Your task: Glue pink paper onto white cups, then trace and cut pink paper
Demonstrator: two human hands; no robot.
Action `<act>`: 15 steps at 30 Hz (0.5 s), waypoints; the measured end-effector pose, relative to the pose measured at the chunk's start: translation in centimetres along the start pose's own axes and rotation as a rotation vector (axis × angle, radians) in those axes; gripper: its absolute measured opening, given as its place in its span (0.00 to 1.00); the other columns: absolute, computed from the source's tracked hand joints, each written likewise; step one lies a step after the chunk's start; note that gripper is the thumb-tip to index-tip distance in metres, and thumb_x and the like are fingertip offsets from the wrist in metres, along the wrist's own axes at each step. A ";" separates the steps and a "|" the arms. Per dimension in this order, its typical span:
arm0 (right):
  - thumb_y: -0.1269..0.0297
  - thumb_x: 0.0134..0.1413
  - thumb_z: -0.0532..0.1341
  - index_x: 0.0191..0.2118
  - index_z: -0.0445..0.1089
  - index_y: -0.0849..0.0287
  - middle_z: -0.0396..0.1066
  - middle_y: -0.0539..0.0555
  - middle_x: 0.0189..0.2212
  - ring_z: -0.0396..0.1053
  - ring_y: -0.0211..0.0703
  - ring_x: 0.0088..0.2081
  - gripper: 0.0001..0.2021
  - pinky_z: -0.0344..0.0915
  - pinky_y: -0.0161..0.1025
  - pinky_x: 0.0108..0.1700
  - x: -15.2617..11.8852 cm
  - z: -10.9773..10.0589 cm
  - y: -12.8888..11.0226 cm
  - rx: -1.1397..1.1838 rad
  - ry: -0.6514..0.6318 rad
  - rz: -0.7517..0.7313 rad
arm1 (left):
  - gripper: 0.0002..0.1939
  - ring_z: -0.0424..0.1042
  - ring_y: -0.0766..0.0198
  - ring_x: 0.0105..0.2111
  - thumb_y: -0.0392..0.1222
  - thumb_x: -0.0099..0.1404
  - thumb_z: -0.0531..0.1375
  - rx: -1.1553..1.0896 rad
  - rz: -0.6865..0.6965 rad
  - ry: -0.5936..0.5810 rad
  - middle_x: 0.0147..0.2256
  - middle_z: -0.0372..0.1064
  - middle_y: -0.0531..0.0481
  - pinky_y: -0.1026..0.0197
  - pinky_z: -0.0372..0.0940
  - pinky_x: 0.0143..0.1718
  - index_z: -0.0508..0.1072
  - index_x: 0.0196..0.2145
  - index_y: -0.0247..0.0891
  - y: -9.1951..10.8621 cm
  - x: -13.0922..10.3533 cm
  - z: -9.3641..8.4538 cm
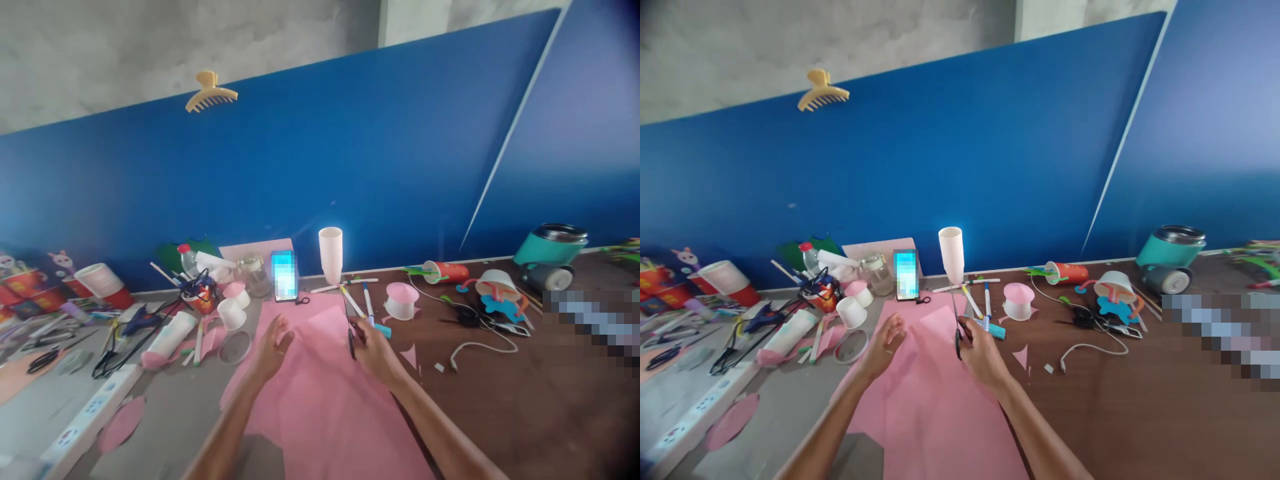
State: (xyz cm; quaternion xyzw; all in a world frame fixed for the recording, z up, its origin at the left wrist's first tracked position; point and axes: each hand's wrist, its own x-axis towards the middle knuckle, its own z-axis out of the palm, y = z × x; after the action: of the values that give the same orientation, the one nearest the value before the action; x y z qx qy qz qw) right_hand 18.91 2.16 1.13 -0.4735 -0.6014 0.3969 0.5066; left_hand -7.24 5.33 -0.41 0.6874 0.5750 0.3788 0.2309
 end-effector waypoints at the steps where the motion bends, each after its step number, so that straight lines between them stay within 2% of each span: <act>1: 0.65 0.52 0.57 0.50 0.71 0.62 0.78 0.60 0.41 0.76 0.51 0.45 0.19 0.73 0.43 0.48 -0.1 0.1 0.1 -0.014 0.001 -0.006 | 0.27 0.72 0.51 0.53 0.51 0.67 0.53 0.149 0.037 0.061 0.53 0.70 0.36 0.47 0.67 0.54 0.64 0.59 0.36 -0.4 0.7 -0.1; 4: 0.66 0.50 0.58 0.49 0.72 0.61 0.78 0.60 0.43 0.76 0.52 0.47 0.19 0.71 0.42 0.50 -0.3 0.5 0.5 -0.062 -0.010 -0.021 | 0.26 0.63 0.48 0.59 0.46 0.67 0.52 0.332 0.073 0.154 0.56 0.64 0.34 0.43 0.59 0.60 0.64 0.60 0.33 -0.8 3.2 -0.5; 9: 0.68 0.49 0.56 0.49 0.72 0.61 0.78 0.60 0.41 0.76 0.52 0.45 0.20 0.73 0.44 0.48 -0.4 0.8 0.7 -0.100 -0.029 -0.020 | 0.29 0.51 0.39 0.64 0.48 0.65 0.56 0.509 0.082 0.184 0.62 0.55 0.34 0.36 0.46 0.65 0.64 0.62 0.37 -0.8 7.1 -0.1; 13: 0.67 0.49 0.56 0.49 0.72 0.61 0.78 0.61 0.42 0.77 0.53 0.44 0.20 0.74 0.46 0.47 -0.3 0.8 0.7 -0.107 -0.013 -0.025 | 0.29 0.47 0.37 0.66 0.49 0.67 0.55 0.754 0.060 0.203 0.64 0.50 0.33 0.35 0.45 0.64 0.63 0.63 0.39 -0.8 8.7 0.8; 15: 0.68 0.49 0.56 0.49 0.72 0.61 0.78 0.61 0.41 0.77 0.53 0.44 0.20 0.74 0.45 0.47 -0.3 0.7 0.6 -0.125 -0.030 -0.023 | 0.29 0.45 0.37 0.66 0.50 0.68 0.54 0.799 0.073 0.201 0.64 0.49 0.34 0.34 0.45 0.64 0.62 0.64 0.41 -1.0 9.3 1.1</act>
State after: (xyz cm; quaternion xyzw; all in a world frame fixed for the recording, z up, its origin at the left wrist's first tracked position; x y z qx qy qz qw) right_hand 18.30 1.97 0.34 -0.4913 -0.6379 0.3598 0.4714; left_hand -6.47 14.66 0.55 0.7024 0.6718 0.1989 -0.1253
